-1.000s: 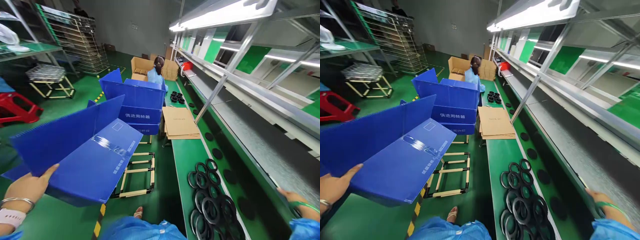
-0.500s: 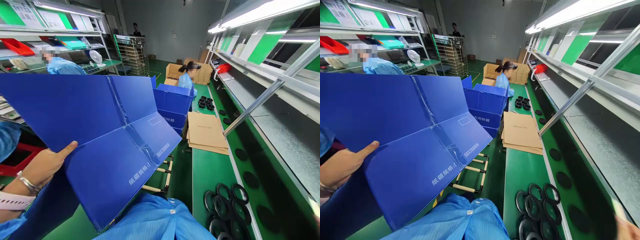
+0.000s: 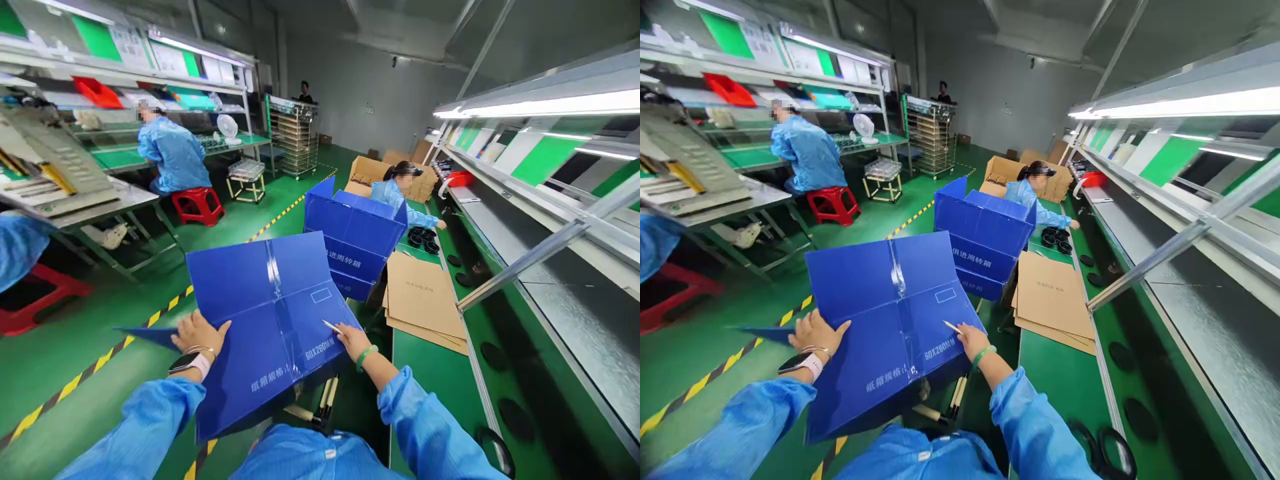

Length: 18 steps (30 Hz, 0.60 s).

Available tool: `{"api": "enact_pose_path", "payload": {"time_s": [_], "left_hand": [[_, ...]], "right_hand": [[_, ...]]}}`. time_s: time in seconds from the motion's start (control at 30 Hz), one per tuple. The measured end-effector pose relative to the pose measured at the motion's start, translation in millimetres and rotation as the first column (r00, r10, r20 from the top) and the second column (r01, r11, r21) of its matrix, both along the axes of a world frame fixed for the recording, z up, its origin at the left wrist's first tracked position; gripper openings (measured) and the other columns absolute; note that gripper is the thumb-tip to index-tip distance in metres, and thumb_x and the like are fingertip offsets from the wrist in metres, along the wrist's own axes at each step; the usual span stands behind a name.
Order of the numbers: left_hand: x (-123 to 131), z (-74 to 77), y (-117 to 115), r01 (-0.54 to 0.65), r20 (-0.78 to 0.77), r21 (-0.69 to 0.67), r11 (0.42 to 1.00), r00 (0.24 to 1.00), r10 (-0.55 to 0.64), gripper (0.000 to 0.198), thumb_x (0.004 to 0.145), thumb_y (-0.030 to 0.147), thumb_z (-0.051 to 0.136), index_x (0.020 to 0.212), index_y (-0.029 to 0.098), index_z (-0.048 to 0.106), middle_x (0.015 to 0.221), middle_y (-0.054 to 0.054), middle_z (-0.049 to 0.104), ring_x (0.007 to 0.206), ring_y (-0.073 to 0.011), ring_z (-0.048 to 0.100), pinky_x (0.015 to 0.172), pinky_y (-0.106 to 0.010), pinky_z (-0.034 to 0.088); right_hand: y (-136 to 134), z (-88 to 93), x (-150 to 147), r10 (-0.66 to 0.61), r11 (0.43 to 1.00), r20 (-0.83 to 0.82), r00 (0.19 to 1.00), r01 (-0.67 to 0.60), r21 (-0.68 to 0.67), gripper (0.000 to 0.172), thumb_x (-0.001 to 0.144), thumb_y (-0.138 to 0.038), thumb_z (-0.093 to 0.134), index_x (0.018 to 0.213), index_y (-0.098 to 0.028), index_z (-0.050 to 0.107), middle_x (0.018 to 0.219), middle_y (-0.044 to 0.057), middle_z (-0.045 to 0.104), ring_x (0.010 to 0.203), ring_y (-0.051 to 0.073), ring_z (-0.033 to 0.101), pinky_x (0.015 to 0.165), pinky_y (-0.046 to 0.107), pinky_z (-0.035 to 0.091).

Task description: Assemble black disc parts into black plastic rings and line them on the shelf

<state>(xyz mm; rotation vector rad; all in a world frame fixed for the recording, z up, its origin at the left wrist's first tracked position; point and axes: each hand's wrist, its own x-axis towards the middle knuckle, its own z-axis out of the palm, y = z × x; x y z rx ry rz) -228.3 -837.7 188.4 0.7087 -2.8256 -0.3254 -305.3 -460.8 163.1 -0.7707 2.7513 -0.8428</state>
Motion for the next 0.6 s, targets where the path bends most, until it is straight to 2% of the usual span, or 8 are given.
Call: {"api": "enact_pose_path", "payload": {"time_s": [0.07, 0.13, 0.2, 0.27, 0.33, 0.4, 0.5, 0.6], "left_hand": [[36.4, -26.0, 17.0, 0.112, 0.025, 0.023, 0.993, 0.993, -0.112, 0.067, 0.095, 0.041, 0.037, 0.148, 0.000, 0.029, 0.151, -0.031, 0.034, 0.147, -0.0408, 0.020, 0.113, -0.064, 0.021], [78.2, -46.3, 39.3, 0.321, 0.078, 0.095, 0.942, 0.941, -0.328, 0.064, 0.090, 0.048, 0.048, 0.146, 0.018, 0.041, 0.155, -0.013, 0.039, 0.149, -0.0306, 0.022, 0.121, -0.049, 0.019], [113.0, -56.8, 60.5, 0.460, 0.107, 0.181, 0.869, 0.870, -0.482, 0.060, 0.088, 0.048, 0.055, 0.145, 0.031, 0.045, 0.156, -0.001, 0.040, 0.149, -0.0238, 0.023, 0.123, -0.042, 0.014], [131.9, -58.9, 74.6, 0.492, 0.099, 0.245, 0.836, 0.845, -0.526, 0.059, 0.089, 0.043, 0.055, 0.146, 0.035, 0.042, 0.159, 0.000, 0.033, 0.151, -0.0256, 0.016, 0.123, -0.048, 0.008], [135.1, -57.3, 80.7, 0.501, 0.070, 0.300, 0.812, 0.837, -0.542, 0.056, 0.090, 0.038, 0.054, 0.145, 0.036, 0.043, 0.160, 0.000, 0.029, 0.151, -0.0288, 0.011, 0.120, -0.055, 0.007], [129.2, -54.7, 82.8, 0.521, 0.037, 0.349, 0.779, 0.823, -0.567, 0.053, 0.089, 0.035, 0.054, 0.142, 0.036, 0.048, 0.159, -0.001, 0.033, 0.151, -0.0293, 0.013, 0.119, -0.057, 0.009], [119.3, -51.2, 87.5, 0.534, 0.013, 0.391, 0.750, 0.812, -0.584, 0.051, 0.086, 0.026, 0.053, 0.136, 0.035, 0.053, 0.155, 0.001, 0.040, 0.150, -0.0268, 0.019, 0.119, -0.055, 0.011], [116.7, -48.9, 94.4, 0.506, -0.003, 0.421, 0.753, 0.831, -0.556, 0.053, 0.079, 0.016, 0.050, 0.128, 0.034, 0.060, 0.152, 0.001, 0.045, 0.149, -0.0261, 0.021, 0.118, -0.057, 0.012]], "right_hand": [[-13.5, -11.2, -9.3, -0.014, 0.997, 0.023, 1.000, 0.012, 0.071, 0.038, 0.092, -0.012, 0.052, 0.128, -0.017, 0.062, 0.132, 0.012, 0.059, 0.128, 0.027, 0.051, 0.114, 0.047, 0.038], [-17.4, -16.2, -16.8, -0.033, 0.992, 0.037, 0.999, 0.029, 0.126, 0.041, 0.094, -0.010, 0.048, 0.134, -0.015, 0.057, 0.139, 0.013, 0.052, 0.135, 0.027, 0.043, 0.117, 0.048, 0.031], [-16.8, -15.2, -24.3, -0.041, 0.985, 0.053, 0.998, 0.032, 0.168, 0.040, 0.097, -0.014, 0.045, 0.137, -0.016, 0.054, 0.142, 0.013, 0.049, 0.135, 0.027, 0.043, 0.117, 0.048, 0.031], [-15.4, -8.7, -29.4, -0.008, 0.983, 0.070, 0.997, -0.005, 0.185, 0.037, 0.101, -0.021, 0.041, 0.135, -0.019, 0.056, 0.138, 0.011, 0.053, 0.130, 0.026, 0.048, 0.113, 0.045, 0.037], [-15.4, 1.8, -28.1, 0.081, 0.979, 0.088, 0.993, -0.096, 0.179, 0.036, 0.103, -0.025, 0.039, 0.133, -0.020, 0.057, 0.129, 0.009, 0.059, 0.122, 0.024, 0.054, 0.108, 0.041, 0.043], [-17.6, 13.0, -19.5, 0.219, 0.958, 0.114, 0.969, -0.236, 0.164, 0.036, 0.103, -0.023, 0.039, 0.135, -0.021, 0.057, 0.117, 0.008, 0.064, 0.111, 0.021, 0.059, 0.102, 0.036, 0.046], [-23.3, 24.8, -1.3, 0.426, 0.878, 0.171, 0.889, -0.452, 0.159, 0.041, 0.100, -0.015, 0.041, 0.140, -0.020, 0.052, 0.112, 0.006, 0.065, 0.104, 0.018, 0.060, 0.097, 0.030, 0.048], [-27.0, 30.6, 9.1, 0.533, 0.793, 0.217, 0.818, -0.572, 0.211, 0.045, 0.097, -0.007, 0.040, 0.139, -0.018, 0.054, 0.115, 0.007, 0.065, 0.103, 0.018, 0.061, 0.094, 0.030, 0.049]]}}
